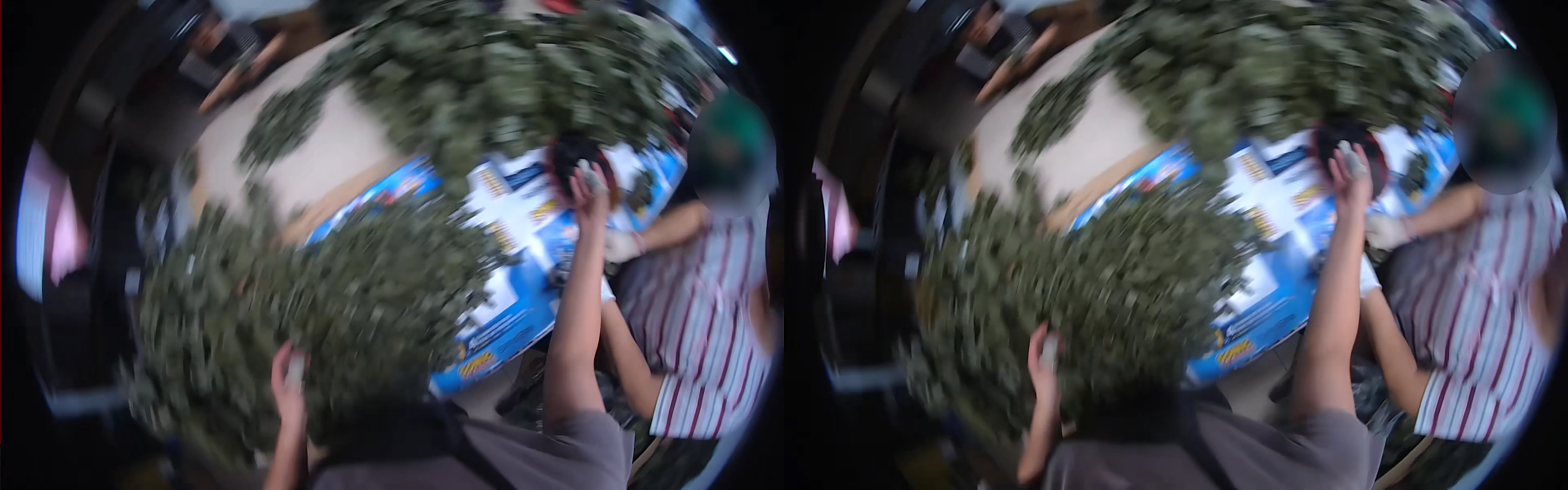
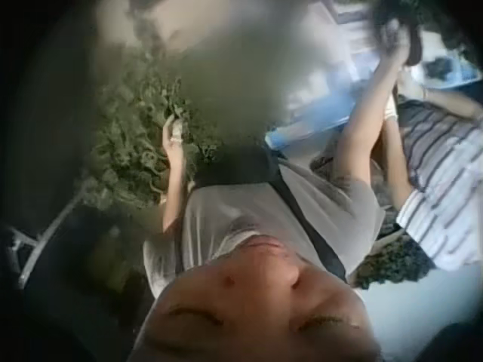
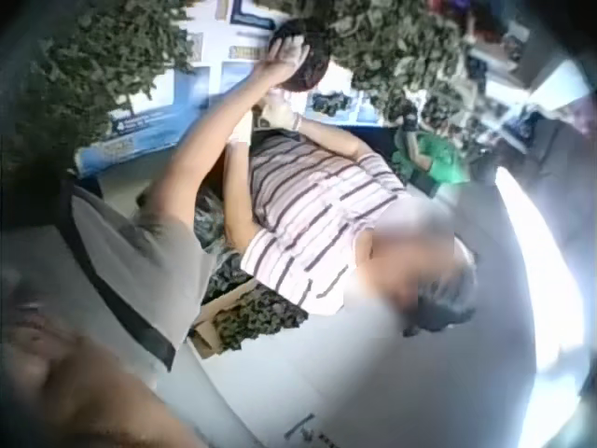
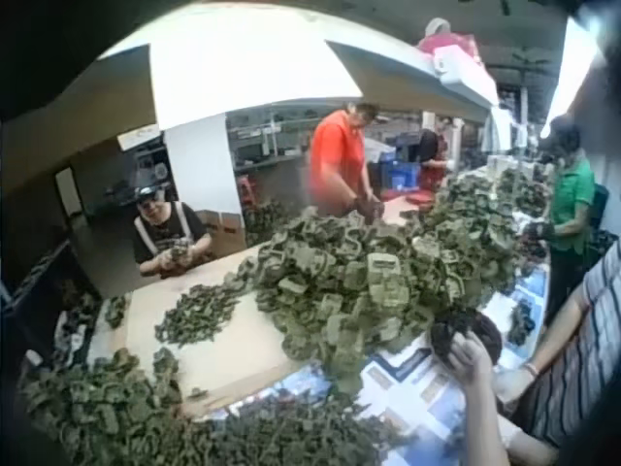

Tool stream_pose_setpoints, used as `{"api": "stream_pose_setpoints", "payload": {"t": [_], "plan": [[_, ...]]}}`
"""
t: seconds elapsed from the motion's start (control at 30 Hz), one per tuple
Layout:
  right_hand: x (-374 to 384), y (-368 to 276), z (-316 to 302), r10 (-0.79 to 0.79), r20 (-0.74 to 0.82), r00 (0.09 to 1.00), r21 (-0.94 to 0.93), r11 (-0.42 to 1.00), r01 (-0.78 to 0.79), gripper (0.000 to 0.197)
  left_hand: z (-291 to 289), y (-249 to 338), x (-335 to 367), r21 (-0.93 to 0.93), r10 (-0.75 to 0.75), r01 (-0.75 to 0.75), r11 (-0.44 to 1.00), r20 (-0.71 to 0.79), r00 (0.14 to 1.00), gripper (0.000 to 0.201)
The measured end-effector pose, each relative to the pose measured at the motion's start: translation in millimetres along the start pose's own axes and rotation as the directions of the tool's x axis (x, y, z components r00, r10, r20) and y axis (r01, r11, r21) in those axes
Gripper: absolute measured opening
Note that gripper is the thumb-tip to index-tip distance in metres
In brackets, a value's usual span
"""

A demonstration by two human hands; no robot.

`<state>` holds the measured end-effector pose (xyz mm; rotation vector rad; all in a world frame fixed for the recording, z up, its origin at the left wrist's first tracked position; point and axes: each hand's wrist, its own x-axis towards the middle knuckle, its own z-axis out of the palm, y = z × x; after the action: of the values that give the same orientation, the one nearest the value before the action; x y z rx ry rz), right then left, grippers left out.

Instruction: The person assembles green plastic components by hand, picking up parts from a large pile on a table and snapping them together. They work continuously, handling the parts one at a time and occasionally passing completed units to a coworker.

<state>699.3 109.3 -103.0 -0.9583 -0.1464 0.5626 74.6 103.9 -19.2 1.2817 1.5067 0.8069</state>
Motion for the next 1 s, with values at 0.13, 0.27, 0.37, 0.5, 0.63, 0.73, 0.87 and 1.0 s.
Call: {"api": "stream_pose_setpoints", "payload": {"t": [0.13,0.27,0.37,0.5,0.63,0.73,0.87,1.0], "plan": [[-166.8,56.5,72.7,0.246,0.377,0.893,-0.54,0.842,-0.004,0.038,-32.0,-13.1,-15.5,-0.002,0.097,-0.097,0.995,-0.043,0.994,0.041],[-305.3,101.4,114.2,0.526,0.666,0.529,-0.709,0.667,0.229,0.029,-85.1,-20.4,-66.6,-0.038,0.07,-0.083,0.996,-0.277,0.958,0.04],[-368.0,104.4,122.5,0.625,0.692,0.362,-0.711,0.676,0.193,0.031,-119.5,-37.5,-92.4,0.053,0.144,-0.134,0.99,-0.381,0.913,0.039],[-391.2,99.1,120.4,0.652,0.705,0.28,-0.709,0.663,0.24,0.048,-131.6,-49.4,-83.3,0.297,0.145,-0.057,0.953,-0.285,0.948,0.063],[-355.6,67.6,124.9,0.375,0.655,0.656,-0.638,0.74,0.215,0.05,-111.2,-67.0,-13.3,0.555,0.271,-0.018,0.832,-0.377,0.886,0.1],[-328.6,38.7,110.6,0.243,0.539,0.807,-0.624,0.759,0.188,0.036,-114.8,-62.7,19.5,0.566,0.145,0.115,0.817,-0.395,0.907,0.095],[-369.6,36.4,111.5,0.359,0.553,0.752,-0.681,0.714,0.16,0.037,-135.2,-80.9,23.4,0.117,0.154,-0.117,0.986,-0.396,0.905,0.091],[-479.6,87.2,160.1,0.538,0.65,0.537,-0.554,0.819,-0.15,0.08,-82.6,-24.6,-44.1,-0.602,0.015,-0.015,0.798,-0.004,1.0,0.095]]}}
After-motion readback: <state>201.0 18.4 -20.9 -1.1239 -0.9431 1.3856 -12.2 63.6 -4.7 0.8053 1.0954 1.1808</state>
